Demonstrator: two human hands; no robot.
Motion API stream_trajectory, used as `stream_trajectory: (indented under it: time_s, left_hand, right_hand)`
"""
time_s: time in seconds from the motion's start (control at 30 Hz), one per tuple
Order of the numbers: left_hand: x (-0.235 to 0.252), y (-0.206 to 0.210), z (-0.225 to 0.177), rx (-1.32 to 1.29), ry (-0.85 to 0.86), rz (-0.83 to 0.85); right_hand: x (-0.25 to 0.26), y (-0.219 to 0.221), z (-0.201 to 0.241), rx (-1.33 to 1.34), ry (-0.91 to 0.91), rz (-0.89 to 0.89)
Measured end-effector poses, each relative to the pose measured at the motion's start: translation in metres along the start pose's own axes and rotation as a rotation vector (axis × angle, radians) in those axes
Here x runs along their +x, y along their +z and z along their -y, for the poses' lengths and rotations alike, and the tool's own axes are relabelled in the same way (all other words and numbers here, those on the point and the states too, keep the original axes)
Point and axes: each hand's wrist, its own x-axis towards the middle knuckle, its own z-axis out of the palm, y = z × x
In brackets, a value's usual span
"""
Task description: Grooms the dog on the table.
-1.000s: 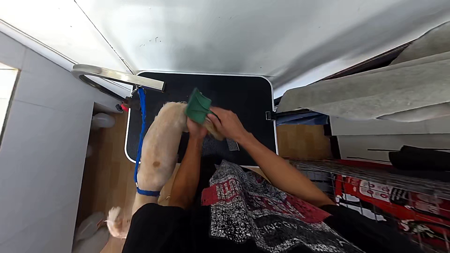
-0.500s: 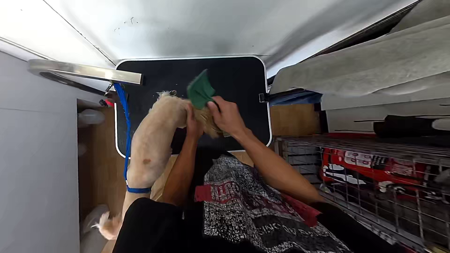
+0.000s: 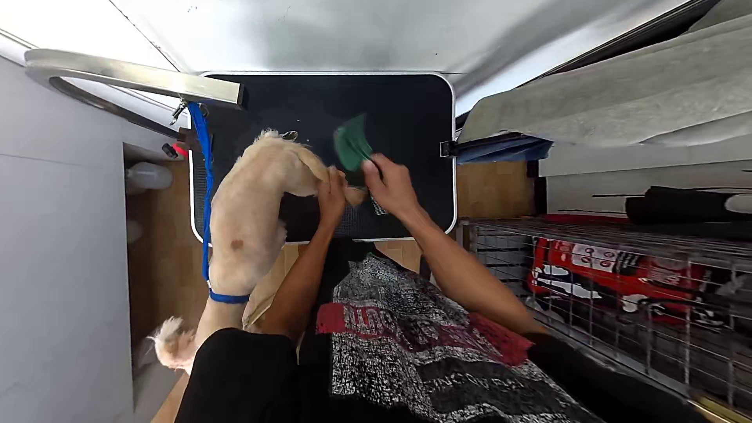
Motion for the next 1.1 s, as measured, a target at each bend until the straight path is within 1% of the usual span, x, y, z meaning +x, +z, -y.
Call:
stream_trajectory:
  time_s: [0.03, 0.07, 0.1, 0.17, 0.2, 0.27, 0.3, 0.33, 0.37, 0.4, 0.43, 0.47, 0.5, 0.53, 0.57, 0.6, 0.63, 0.67, 0.73, 0.77, 0.8, 0.83, 0.87, 0.9, 0.93, 0.97, 1.03, 1.1]
  left_hand:
    - [-0.004, 0.004, 0.003, 0.075, 0.01, -0.033]
    - [-0.01, 0.004, 0.008, 0.146, 0.037, -0.042]
    - [-0.013, -0.001, 0.017, 0.215, 0.083, -0.033]
    - [-0.022, -0.017, 0.05, 0.395, 0.177, 0.075]
    - [-0.032, -0.027, 0.07, 0.52, 0.179, 0.206]
    - [-0.057, -0.047, 0.096, 0.85, 0.128, 0.601]
    - [-0.071, -0.052, 0.094, 0.969, 0.082, 0.754]
    - [-0.074, -0.054, 0.082, 1.041, 0.019, 0.851]
    - [-0.066, -0.056, 0.06, 1.088, -0.059, 0.88]
    - [-0.06, -0.059, 0.03, 1.128, -0.122, 0.838]
    - [-0.058, -0.062, -0.002, 1.163, -0.122, 0.723]
    - [-0.05, -0.063, -0.034, 1.186, -0.041, 0.55]
    - [-0.033, -0.063, -0.064, 1.211, 0.089, 0.349]
    - [-0.013, -0.064, -0.09, 1.267, 0.22, 0.162]
    - [0.011, -0.068, -0.113, 1.348, 0.295, 0.009]
    - [0.037, -0.074, -0.137, 1.427, 0.27, -0.073]
    - [0.065, -0.079, -0.159, 1.488, 0.159, -0.086]
    - [0.09, -0.083, -0.175, 1.553, -0.006, -0.035]
    - [0.129, -0.084, -0.186, 1.69, -0.331, 0.189]
    - [0.142, -0.082, -0.185, 1.742, -0.417, 0.297]
    - [0.153, -0.08, -0.182, 1.772, -0.45, 0.394]
    - [0.164, -0.08, -0.177, 1.772, -0.428, 0.474]
    - [0.174, -0.081, -0.167, 1.744, -0.365, 0.548]
    - [0.182, -0.083, -0.159, 1.687, -0.291, 0.629]
    - [0.188, -0.083, -0.153, 1.604, -0.212, 0.675]
    - [0.188, -0.079, -0.151, 1.524, -0.141, 0.683]
    - [0.173, -0.062, -0.152, 1.42, -0.042, 0.646]
    - [0.152, -0.042, -0.148, 1.447, 0.04, 0.613]
  right_hand:
    - [0.017, 0.011, 0.006, -0.006, -0.015, 0.018]
    - [0.022, 0.023, 0.008, -0.03, -0.022, 0.06]
    - [0.017, 0.038, 0.005, -0.061, -0.032, 0.108]
    - [-0.014, 0.061, -0.024, -0.143, -0.017, 0.189]
    - [-0.036, 0.065, -0.046, -0.195, 0.027, 0.255]
    - [-0.079, 0.06, -0.086, -0.306, 0.141, 0.419]
    - [-0.103, 0.053, -0.1, -0.314, 0.189, 0.466]
    - [-0.118, 0.044, -0.11, -0.275, 0.219, 0.454]
    - [-0.121, 0.034, -0.114, -0.204, 0.251, 0.403]
    - [-0.123, 0.023, -0.115, -0.095, 0.293, 0.329]
    - [-0.124, 0.015, -0.115, 0.021, 0.359, 0.252]
    - [-0.115, 0.009, -0.117, 0.122, 0.428, 0.179]
    - [-0.098, 0.003, -0.12, 0.182, 0.479, 0.115]
    - [-0.08, -0.002, -0.124, 0.192, 0.514, 0.073]
    - [-0.066, -0.002, -0.13, 0.161, 0.536, 0.04]
    - [-0.047, 0.0, -0.137, 0.118, 0.542, 0.002]
    - [-0.025, 0.001, -0.143, 0.076, 0.535, -0.031]
    - [-0.006, 0.003, -0.146, 0.044, 0.516, -0.064]
    - [0.021, 0.011, -0.152, -0.051, 0.454, -0.156]
    - [0.03, 0.016, -0.155, -0.117, 0.413, -0.196]
    - [0.035, 0.022, -0.156, -0.185, 0.369, -0.246]
    - [0.037, 0.026, -0.154, -0.25, 0.323, -0.289]
    - [0.033, 0.029, -0.149, -0.295, 0.286, -0.295]
    - [0.023, 0.033, -0.141, -0.303, 0.271, -0.258]
    - [0.013, 0.038, -0.135, -0.292, 0.276, -0.204]
    - [0.0, 0.047, -0.133, -0.268, 0.317, -0.159]
    - [-0.025, 0.069, -0.139, -0.237, 0.454, -0.098]
    - [-0.041, 0.084, -0.145, -0.215, 0.565, -0.106]
